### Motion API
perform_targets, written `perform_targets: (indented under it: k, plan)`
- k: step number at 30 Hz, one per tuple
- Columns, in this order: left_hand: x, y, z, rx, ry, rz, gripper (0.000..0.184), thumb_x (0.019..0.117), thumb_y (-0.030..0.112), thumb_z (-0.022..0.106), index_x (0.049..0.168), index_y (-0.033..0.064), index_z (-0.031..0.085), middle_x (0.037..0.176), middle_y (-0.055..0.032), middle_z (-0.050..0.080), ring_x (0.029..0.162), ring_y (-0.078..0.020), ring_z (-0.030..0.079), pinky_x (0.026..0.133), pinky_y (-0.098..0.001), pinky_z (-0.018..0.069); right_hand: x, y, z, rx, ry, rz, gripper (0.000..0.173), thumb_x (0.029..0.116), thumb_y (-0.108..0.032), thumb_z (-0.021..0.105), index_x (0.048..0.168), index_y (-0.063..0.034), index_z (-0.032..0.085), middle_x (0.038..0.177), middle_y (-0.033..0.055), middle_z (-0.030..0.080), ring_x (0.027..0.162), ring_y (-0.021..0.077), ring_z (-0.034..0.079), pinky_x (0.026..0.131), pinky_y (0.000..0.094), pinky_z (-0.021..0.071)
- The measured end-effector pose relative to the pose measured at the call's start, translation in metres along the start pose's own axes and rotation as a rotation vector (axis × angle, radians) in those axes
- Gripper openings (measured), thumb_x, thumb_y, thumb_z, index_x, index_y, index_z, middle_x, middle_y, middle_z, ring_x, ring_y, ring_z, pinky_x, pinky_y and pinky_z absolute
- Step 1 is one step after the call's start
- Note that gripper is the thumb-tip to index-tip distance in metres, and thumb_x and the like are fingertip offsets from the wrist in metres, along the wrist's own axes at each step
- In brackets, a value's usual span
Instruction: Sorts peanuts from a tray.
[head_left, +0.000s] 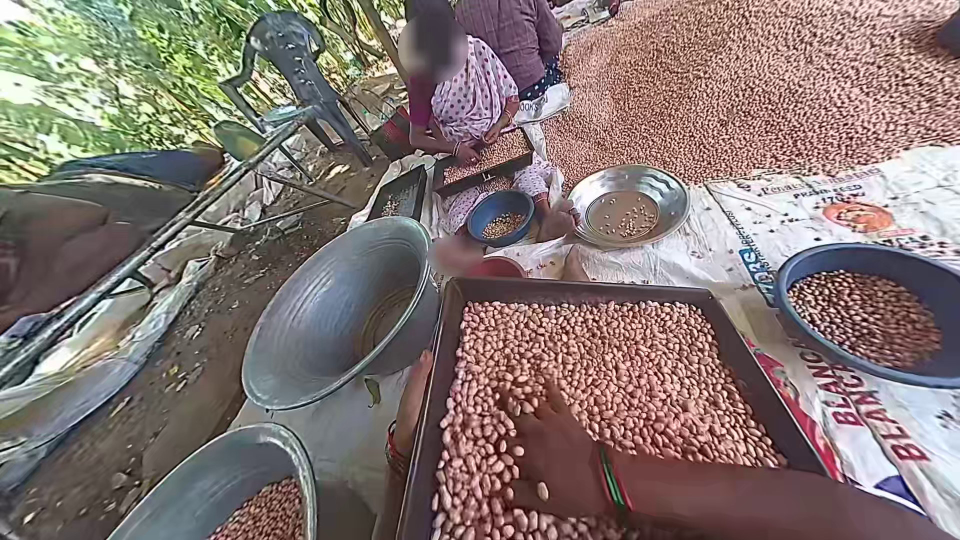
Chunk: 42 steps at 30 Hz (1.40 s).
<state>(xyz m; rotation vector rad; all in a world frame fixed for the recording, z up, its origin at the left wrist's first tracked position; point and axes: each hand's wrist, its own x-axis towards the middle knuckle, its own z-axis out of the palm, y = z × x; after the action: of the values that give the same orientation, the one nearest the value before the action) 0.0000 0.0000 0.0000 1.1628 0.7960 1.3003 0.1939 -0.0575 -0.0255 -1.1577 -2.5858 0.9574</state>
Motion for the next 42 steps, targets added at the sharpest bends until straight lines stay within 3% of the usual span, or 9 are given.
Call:
perform_targets:
  k: [7, 11, 14, 19, 23, 28, 32, 35, 42]
  plan:
    - [-0.003, -0.005, 0.001, 0.025, 0.045, -0.037, 0.037, 0.1038, 0.015, 0.030, 0.096, 0.0226, 0.066, 0.089, 0.0124, 0.076, 0.086, 0.0058, 0.071, 0.080, -0.0149, 0.0578, 0.003, 0.078, 0.006, -0.079, 0.481, 0.217, 0.073, 0.0899, -0.058, 0.064, 0.134, -0.0002, 0.065, 0.150, 0.0378, 0.045, 0.144, 0.0629, 0.030, 0.104, 0.0854, 0.0232]
    - [-0.007, 0.006, 0.002, 0.047, 0.020, -0.060, 0.023, 0.1006, 0.023, 0.048, 0.096, 0.0258, 0.070, 0.090, 0.0112, 0.077, 0.084, 0.0050, 0.071, 0.077, -0.0154, 0.0582, 0.057, 0.017, -0.027, 0.053, 0.261, 0.104, 0.081, 0.0940, -0.058, 0.063, 0.133, 0.0129, 0.058, 0.148, 0.0379, 0.046, 0.145, 0.0598, 0.029, 0.109, 0.0824, 0.0179]
    - [-0.006, 0.005, -0.004, 0.057, 0.033, -0.090, 0.020, 0.1004, 0.023, 0.045, 0.100, 0.0237, 0.066, 0.090, 0.0118, 0.077, 0.083, 0.0045, 0.071, 0.076, -0.0159, 0.0588, 0.039, -0.012, 0.000, 0.121, 0.215, -0.063, 0.068, 0.0989, -0.057, 0.056, 0.139, -0.0030, 0.061, 0.160, 0.0324, 0.034, 0.153, 0.0567, 0.015, 0.112, 0.0833, 0.0099]
    - [-0.003, -0.014, -0.008, 0.059, 0.149, -0.119, 0.041, 0.1031, 0.011, 0.024, 0.100, 0.0194, 0.064, 0.087, 0.0119, 0.076, 0.082, 0.0044, 0.071, 0.076, -0.0162, 0.0594, -0.046, 0.044, 0.057, -0.179, 0.549, 0.006, 0.049, 0.0893, -0.059, 0.064, 0.113, -0.0192, 0.079, 0.142, 0.0262, 0.060, 0.129, 0.0576, 0.054, 0.098, 0.0842, 0.0356]
    - [-0.007, -0.017, -0.006, 0.061, 0.164, -0.102, 0.041, 0.1006, 0.008, 0.024, 0.095, 0.0202, 0.063, 0.083, 0.0128, 0.075, 0.079, 0.0055, 0.070, 0.074, -0.0154, 0.0587, -0.023, 0.093, 0.013, -0.124, 0.441, 0.215, 0.078, 0.0851, -0.056, 0.071, 0.145, -0.0074, 0.059, 0.159, 0.0343, 0.035, 0.147, 0.0627, 0.025, 0.107, 0.0858, 0.0159]
    - [-0.014, -0.016, -0.018, 0.019, 0.081, -0.083, 0.032, 0.0998, 0.016, 0.041, 0.093, 0.0261, 0.071, 0.087, 0.0106, 0.077, 0.080, 0.0045, 0.072, 0.074, -0.0155, 0.0589, 0.051, 0.030, -0.004, 0.072, 0.202, 0.061, 0.077, 0.0939, -0.057, 0.064, 0.145, -0.0005, 0.056, 0.157, 0.0342, 0.039, 0.150, 0.0600, 0.020, 0.110, 0.0854, 0.0086]
    - [-0.017, -0.027, -0.027, -0.030, 0.118, -0.111, 0.041, 0.1016, 0.014, 0.035, 0.090, 0.0269, 0.072, 0.086, 0.0099, 0.078, 0.078, 0.0045, 0.072, 0.072, -0.0152, 0.0591, 0.000, 0.026, 0.029, 0.250, 0.348, -0.303, 0.032, 0.0978, -0.025, 0.066, 0.122, -0.0056, 0.074, 0.136, 0.0217, 0.065, 0.131, 0.0443, 0.059, 0.105, 0.0719, 0.0399]
    - [-0.015, -0.040, -0.028, -0.009, 0.221, -0.133, 0.048, 0.1031, 0.009, 0.024, 0.089, 0.0247, 0.067, 0.083, 0.0123, 0.076, 0.076, 0.0061, 0.070, 0.071, -0.0136, 0.0584, -0.065, 0.095, 0.006, 0.280, 0.747, -0.005, 0.032, 0.0984, -0.018, 0.059, 0.117, 0.0055, 0.072, 0.119, 0.0214, 0.073, 0.114, 0.0349, 0.070, 0.100, 0.0492, 0.0534]
    - [-0.013, -0.039, -0.021, 0.020, 0.253, -0.122, 0.047, 0.1000, 0.004, 0.023, 0.089, 0.0243, 0.064, 0.079, 0.0156, 0.075, 0.074, 0.0086, 0.069, 0.069, -0.0120, 0.0574, -0.021, 0.142, -0.009, 0.215, 0.798, 0.469, 0.048, 0.1008, -0.031, 0.055, 0.135, 0.0025, 0.064, 0.136, 0.0312, 0.061, 0.130, 0.0516, 0.054, 0.109, 0.0692, 0.0340]
